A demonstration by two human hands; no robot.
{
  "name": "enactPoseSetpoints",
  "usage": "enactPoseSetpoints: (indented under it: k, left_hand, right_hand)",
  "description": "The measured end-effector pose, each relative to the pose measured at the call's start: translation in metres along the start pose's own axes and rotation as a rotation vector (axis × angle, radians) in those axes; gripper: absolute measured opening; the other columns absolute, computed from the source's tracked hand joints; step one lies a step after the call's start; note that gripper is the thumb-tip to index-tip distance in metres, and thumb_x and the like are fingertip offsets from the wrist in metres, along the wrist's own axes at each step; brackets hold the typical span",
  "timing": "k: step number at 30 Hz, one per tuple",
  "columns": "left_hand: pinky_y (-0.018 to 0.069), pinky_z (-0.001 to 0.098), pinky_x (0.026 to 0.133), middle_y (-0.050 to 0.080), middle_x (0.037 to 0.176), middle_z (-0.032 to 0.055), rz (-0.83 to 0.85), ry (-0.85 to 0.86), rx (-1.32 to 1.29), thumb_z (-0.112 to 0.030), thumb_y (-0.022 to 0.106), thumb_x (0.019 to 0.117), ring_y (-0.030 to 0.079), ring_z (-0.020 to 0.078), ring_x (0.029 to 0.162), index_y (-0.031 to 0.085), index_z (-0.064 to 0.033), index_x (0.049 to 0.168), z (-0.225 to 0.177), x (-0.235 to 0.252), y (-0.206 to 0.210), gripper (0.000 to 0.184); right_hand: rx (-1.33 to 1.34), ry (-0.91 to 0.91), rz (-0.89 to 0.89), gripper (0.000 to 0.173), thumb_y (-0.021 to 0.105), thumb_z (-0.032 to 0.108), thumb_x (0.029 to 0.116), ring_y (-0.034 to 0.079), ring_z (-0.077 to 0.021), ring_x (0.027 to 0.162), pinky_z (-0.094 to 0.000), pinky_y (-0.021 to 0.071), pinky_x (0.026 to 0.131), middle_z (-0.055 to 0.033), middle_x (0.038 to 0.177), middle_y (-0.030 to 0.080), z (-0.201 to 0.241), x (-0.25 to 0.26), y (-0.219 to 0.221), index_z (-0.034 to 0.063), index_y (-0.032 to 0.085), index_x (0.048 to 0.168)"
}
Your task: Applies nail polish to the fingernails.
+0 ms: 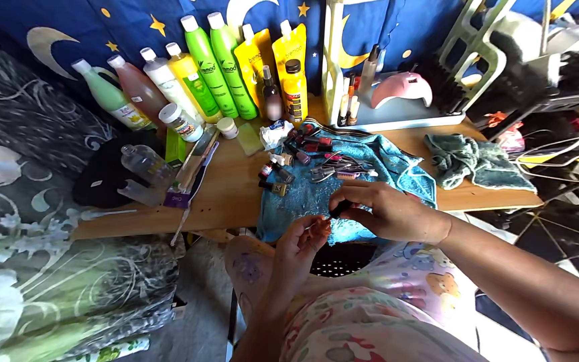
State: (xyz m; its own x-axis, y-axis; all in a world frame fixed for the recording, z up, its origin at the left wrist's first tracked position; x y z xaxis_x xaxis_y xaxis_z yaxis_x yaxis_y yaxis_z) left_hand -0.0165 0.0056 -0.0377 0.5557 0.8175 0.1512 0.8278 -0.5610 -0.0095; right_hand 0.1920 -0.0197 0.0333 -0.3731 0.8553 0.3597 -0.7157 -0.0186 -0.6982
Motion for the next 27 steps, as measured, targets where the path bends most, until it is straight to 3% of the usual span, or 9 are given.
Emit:
enactPoseSetpoints:
  k: [14,19,23,27]
  left_hand:
    - [0.061,0.0355,0.093,0.069,0.122,0.0127,-0.021,0.029,-0.013,-0.006,0.065,0.0981,0.071,0.0201,0.104,0.061,0.0034,0.131,0.003,0.0,0.0,0.034]
    - [0.0608,0.0358,0.093,0.068,0.123,0.0134,-0.046,0.046,-0.016,-0.005,0.065,0.0981,0.071,0.0215,0.105,0.06,0.0039,0.132,0.002,0.0,-0.001,0.035]
    - [0.0606,0.0376,0.094,0.065,0.131,0.0144,-0.069,0.053,-0.018,-0.011,0.066,0.0989,0.07,0.0235,0.109,0.058,0.0038,0.135,0.003,0.001,-0.003,0.04]
    - [0.0597,0.0396,0.097,0.058,0.141,0.0162,-0.068,0.082,-0.06,-0.01,0.067,0.0981,0.067,0.026,0.116,0.061,0.0047,0.131,0.006,0.002,-0.004,0.037]
  right_hand:
    - [-0.036,-0.033,-0.046,0.015,0.061,0.01,0.0989,0.067,-0.0079,0.097,-0.0263,0.0581,0.087,-0.0013,0.104,0.069,0.003,0.0,0.003,0.0107,0.071,0.109]
    - [0.036,0.025,-0.129,0.014,0.063,0.013,0.0973,0.067,-0.006,0.091,-0.0247,0.0588,0.083,-0.0004,0.102,0.071,-0.001,0.001,0.002,0.0093,0.071,0.108]
    - [0.205,0.146,-0.192,0.017,0.065,0.016,0.0977,0.069,-0.0063,0.089,-0.0256,0.0596,0.082,0.0001,0.102,0.072,-0.009,-0.002,0.001,0.0095,0.071,0.112]
    - [0.707,0.424,-0.268,0.016,0.065,0.009,0.097,0.067,-0.0117,0.084,-0.0269,0.0571,0.079,-0.005,0.096,0.07,-0.016,-0.004,0.01,0.0061,0.065,0.113]
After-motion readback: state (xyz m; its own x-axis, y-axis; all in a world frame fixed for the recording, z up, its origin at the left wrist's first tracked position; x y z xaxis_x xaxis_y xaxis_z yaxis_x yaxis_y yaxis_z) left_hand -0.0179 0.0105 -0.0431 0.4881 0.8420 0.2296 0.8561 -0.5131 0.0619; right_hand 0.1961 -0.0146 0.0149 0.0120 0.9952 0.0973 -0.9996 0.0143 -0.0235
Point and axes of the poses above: each hand's wrist, its own x-axis towards the middle knuckle, its own y-axis out of the palm, z = x × y, the point moved 3 cm from there along x, towards the middle knuckle
